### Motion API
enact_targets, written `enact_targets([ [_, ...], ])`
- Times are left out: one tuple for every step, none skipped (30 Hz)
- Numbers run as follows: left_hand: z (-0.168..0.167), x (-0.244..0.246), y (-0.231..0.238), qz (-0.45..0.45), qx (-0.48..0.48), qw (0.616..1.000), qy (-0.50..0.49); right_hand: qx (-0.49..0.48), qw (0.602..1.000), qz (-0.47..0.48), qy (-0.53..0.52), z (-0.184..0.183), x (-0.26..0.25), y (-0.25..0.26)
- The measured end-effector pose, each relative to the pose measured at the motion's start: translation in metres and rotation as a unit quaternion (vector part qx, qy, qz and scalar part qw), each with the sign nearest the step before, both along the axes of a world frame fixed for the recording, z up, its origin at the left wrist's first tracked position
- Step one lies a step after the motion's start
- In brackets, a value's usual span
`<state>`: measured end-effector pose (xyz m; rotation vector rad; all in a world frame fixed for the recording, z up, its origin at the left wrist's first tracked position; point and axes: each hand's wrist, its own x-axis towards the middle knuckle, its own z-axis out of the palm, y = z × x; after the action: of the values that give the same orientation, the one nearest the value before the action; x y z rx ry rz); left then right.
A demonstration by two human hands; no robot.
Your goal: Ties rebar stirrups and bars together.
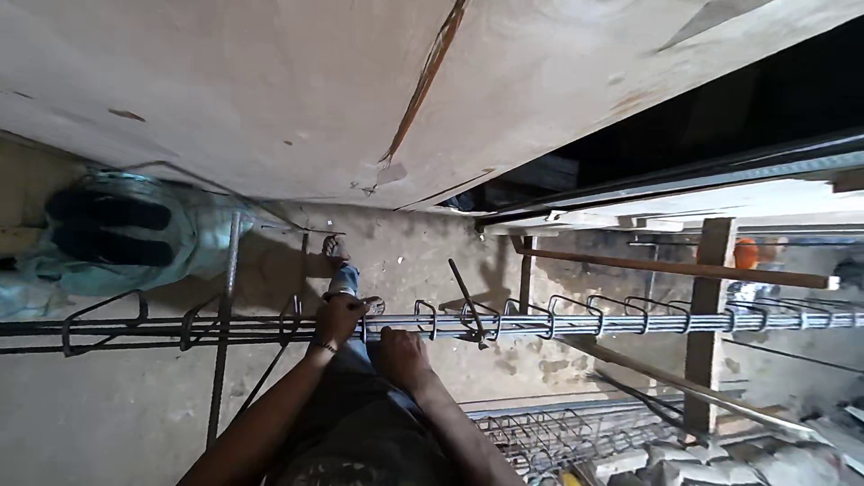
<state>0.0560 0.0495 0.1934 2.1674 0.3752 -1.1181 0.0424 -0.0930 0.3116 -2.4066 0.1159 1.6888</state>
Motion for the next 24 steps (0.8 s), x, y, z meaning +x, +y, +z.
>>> enact_targets([
  [0.0,0.001,0.0,-0.002,0.001,1.0,-0.004,0.013,1.0,0.015,-0.02,0.001,-0.003,-0.006],
  [0.002,0.001,0.0,-0.003,0.002,1.0,-0.004,0.017,1.0,0.012,-0.021,0.005,-0.007,-0.012],
  [0.002,0.0,0.0,-0.003,0.003,1.0,-0.005,0.019,1.0,-0.003,-0.005,0.01,-0.01,-0.018],
  [0.002,-0.001,0.0,-0.003,0.005,1.0,-0.007,0.027,0.999,-0.04,0.014,0.014,-0.015,-0.023],
  [0.001,-0.002,-0.001,0.001,0.006,1.0,-0.012,0.042,0.995,-0.086,0.032,0.018,-0.02,-0.029],
  [0.0,-0.004,-0.001,0.007,0.002,1.0,-0.021,0.066,0.99,-0.114,0.054,0.024,-0.024,-0.032],
  [-0.001,-0.004,-0.001,0.009,-0.001,0.999,-0.031,0.096,0.984,-0.127,0.078,0.032,-0.025,-0.035],
  [-0.002,-0.003,0.0,0.005,-0.001,0.999,-0.039,0.129,0.978,-0.136,0.09,0.037,-0.026,-0.036],
  [-0.002,-0.004,0.001,0.001,-0.002,0.999,-0.042,0.141,0.976,-0.141,0.087,0.041,-0.031,-0.035],
  [-0.004,-0.006,0.002,0.0,-0.003,0.999,-0.046,0.116,0.981,-0.134,0.075,0.044,-0.035,-0.031],
  [-0.007,-0.008,0.002,0.0,-0.002,0.999,-0.052,0.066,0.989,-0.121,0.061,0.044,-0.037,-0.026],
  [-0.009,-0.01,0.002,0.0,-0.004,0.998,-0.057,0.017,0.992,-0.114,0.044,0.041,-0.037,-0.019],
  [-0.009,-0.01,0.002,0.002,-0.008,0.998,-0.062,-0.016,0.993,-0.112,0.021,0.034,-0.036,-0.012],
  [-0.008,-0.009,0.002,0.005,-0.014,0.998,-0.064,-0.033,0.993,-0.109,-0.002,0.024,-0.034,-0.007],
  [-0.006,-0.008,0.001,0.001,-0.012,0.998,-0.061,-0.038,0.993,-0.109,-0.03,0.011,-0.031,-0.002],
  [-0.002,-0.006,0.001,-0.008,-0.005,0.999,-0.047,-0.039,0.992,-0.109,-0.057,-0.003,-0.028,0.004],
  [0.001,-0.005,0.001,-0.013,0.005,0.999,-0.034,-0.041,0.991,-0.106,-0.075,-0.014,-0.026,0.01],
  [0.001,-0.006,0.0,-0.015,0.017,0.999,-0.027,-0.05,0.99,-0.098,-0.084,-0.021,-0.025,0.015],
  [0.0,-0.007,-0.001,-0.012,0.022,0.999,-0.026,-0.06,0.99,-0.094,-0.089,-0.026,-0.025,0.02],
  [-0.003,-0.008,-0.001,-0.005,0.025,0.999,-0.029,-0.072,0.988,-0.096,-0.093,-0.032,-0.027,0.023],
  [-0.005,-0.008,-0.002,0.002,0.024,0.999,-0.034,-0.08,0.985,-0.109,-0.103,-0.037,-0.03,0.024],
  [-0.006,-0.008,-0.002,0.007,0.021,0.999,-0.037,-0.079,0.982,-0.133,-0.11,-0.042,-0.033,0.024],
  [-0.005,-0.008,-0.003,0.008,0.018,0.999,-0.036,-0.069,0.977,-0.169,-0.114,-0.045,-0.036,0.024],
  [-0.005,-0.009,-0.003,0.004,0.022,0.999,-0.031,-0.054,0.97,-0.21,-0.114,-0.047,-0.037,0.022],
])
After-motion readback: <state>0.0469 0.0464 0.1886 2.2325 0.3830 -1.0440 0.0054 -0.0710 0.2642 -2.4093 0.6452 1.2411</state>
